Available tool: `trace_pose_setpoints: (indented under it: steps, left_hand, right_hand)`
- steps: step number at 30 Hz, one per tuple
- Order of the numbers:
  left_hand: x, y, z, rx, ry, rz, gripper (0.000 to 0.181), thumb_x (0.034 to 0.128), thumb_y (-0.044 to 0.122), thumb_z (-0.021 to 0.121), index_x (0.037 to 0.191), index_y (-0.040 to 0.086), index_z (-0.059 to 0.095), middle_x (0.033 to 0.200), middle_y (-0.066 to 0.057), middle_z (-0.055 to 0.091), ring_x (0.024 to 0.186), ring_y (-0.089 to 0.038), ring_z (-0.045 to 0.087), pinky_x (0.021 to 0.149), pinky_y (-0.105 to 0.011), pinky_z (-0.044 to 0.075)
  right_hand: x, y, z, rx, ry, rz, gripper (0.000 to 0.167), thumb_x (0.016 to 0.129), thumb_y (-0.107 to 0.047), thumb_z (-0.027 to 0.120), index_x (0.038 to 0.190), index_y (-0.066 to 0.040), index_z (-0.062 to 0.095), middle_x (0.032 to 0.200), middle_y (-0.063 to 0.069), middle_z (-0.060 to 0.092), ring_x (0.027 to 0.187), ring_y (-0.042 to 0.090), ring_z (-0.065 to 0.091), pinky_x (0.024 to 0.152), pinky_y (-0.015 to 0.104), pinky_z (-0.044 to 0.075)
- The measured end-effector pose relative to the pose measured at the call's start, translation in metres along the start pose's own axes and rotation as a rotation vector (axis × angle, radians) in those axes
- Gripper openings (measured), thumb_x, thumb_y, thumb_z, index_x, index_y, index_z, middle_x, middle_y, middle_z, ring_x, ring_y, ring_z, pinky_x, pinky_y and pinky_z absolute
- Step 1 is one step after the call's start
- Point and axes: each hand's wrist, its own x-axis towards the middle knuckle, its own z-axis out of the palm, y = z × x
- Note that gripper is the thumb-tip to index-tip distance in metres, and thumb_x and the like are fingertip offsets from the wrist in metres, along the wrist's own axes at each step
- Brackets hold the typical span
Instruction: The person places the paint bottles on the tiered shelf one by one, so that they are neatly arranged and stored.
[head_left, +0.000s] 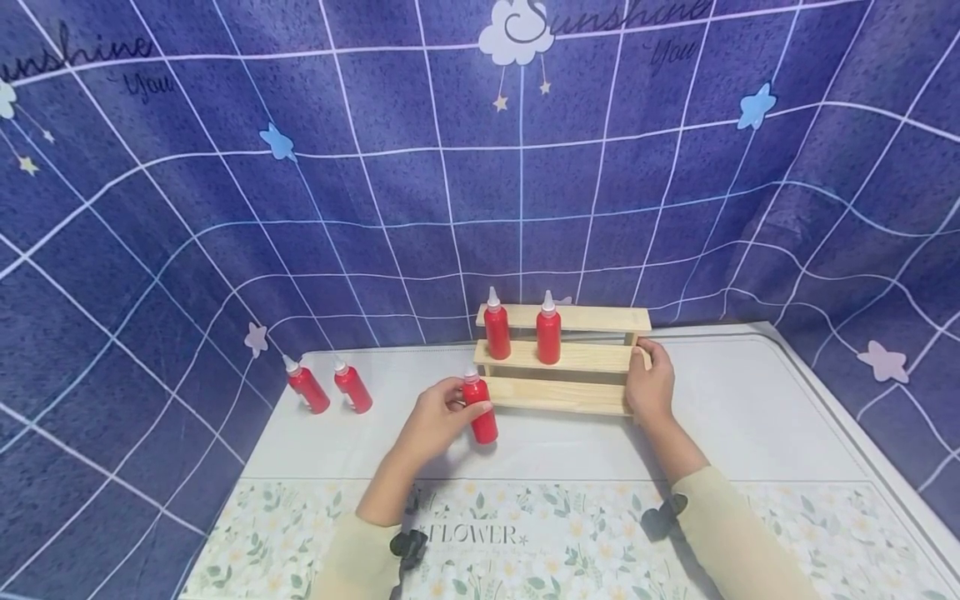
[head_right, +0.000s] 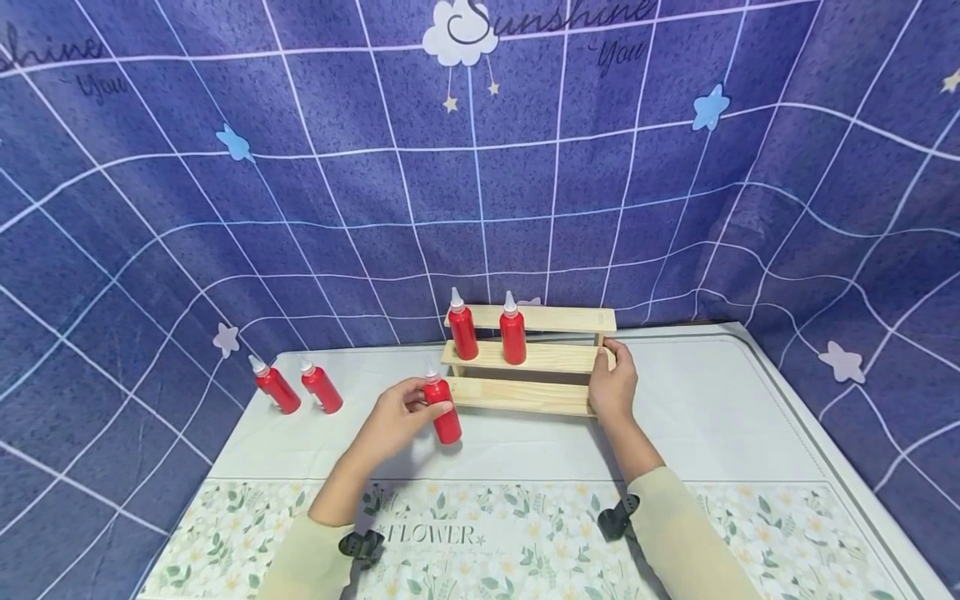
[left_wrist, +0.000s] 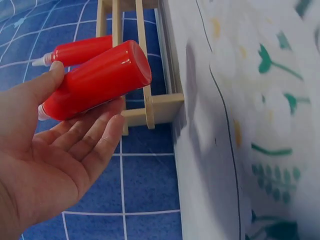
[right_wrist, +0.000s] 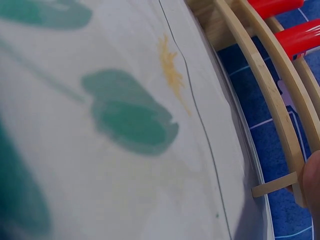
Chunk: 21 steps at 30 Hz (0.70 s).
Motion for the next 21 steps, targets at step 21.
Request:
trace_pose_setpoints:
  steps: [21]
  left_hand:
    - [0.005,0.023,0.025,-0.062,-0.045,0.042,0.051,0.0874,0.036,0.088,0.13,0.013,0.071,0.114,-0.004,0.079,0.103,-0.019,0.074,0.095,-0.042,0.062]
  right_hand:
    - [-0.001,-0.001,-0.001,0.0,-0.003,0.009,0.041,0.11,-0.016,0.044,0.146,0.002,0.053,0.155,0.025,0.054,0.156,0.039,0.04,0.133,0.052,0.028]
